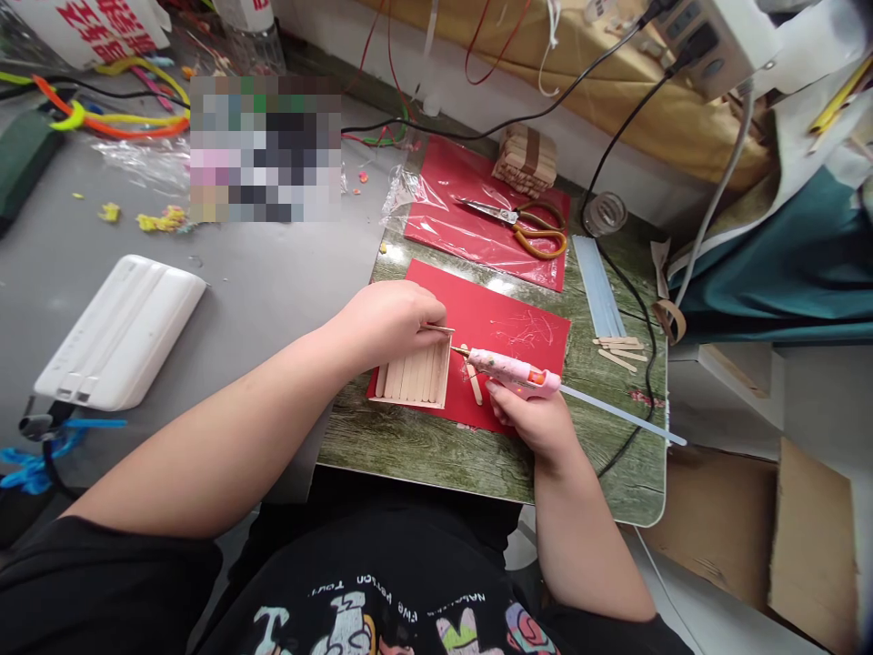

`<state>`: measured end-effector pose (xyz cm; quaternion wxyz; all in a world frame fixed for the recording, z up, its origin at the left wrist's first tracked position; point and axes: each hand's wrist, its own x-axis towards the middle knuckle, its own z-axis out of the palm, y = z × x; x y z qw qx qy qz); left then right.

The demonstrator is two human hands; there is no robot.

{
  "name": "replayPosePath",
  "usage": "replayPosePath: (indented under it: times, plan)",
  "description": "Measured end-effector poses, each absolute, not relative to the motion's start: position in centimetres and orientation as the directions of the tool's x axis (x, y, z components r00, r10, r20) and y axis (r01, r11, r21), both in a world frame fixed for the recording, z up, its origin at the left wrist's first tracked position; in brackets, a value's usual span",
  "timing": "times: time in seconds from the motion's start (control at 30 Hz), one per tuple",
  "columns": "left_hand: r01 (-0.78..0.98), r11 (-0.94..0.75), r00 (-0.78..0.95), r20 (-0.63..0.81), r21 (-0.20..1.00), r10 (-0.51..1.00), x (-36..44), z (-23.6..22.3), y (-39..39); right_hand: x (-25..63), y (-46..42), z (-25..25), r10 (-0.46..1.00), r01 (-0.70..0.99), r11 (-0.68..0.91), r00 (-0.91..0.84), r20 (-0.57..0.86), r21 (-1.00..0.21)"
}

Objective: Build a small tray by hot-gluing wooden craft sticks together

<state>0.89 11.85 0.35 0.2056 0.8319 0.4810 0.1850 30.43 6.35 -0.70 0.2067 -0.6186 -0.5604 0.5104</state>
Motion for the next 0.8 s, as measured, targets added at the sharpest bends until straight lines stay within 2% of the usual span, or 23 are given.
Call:
replayPosePath:
  times: [0.6,0.8]
  plan:
    - [0.737,-0.452,0.475,0.091,0.502,0.875,0.87,0.64,11.92,30.53,6.66,0.01,0.877,0.45,-0.269,-0.251,-0.41,-0.851]
    - [0.742,-0.444,0.472,0.079,0.502,0.878,1.0,0.76,11.93,31.03,6.39,-0.78,0.899,0.459,-0.252,-0.214,-0.381,-0.852]
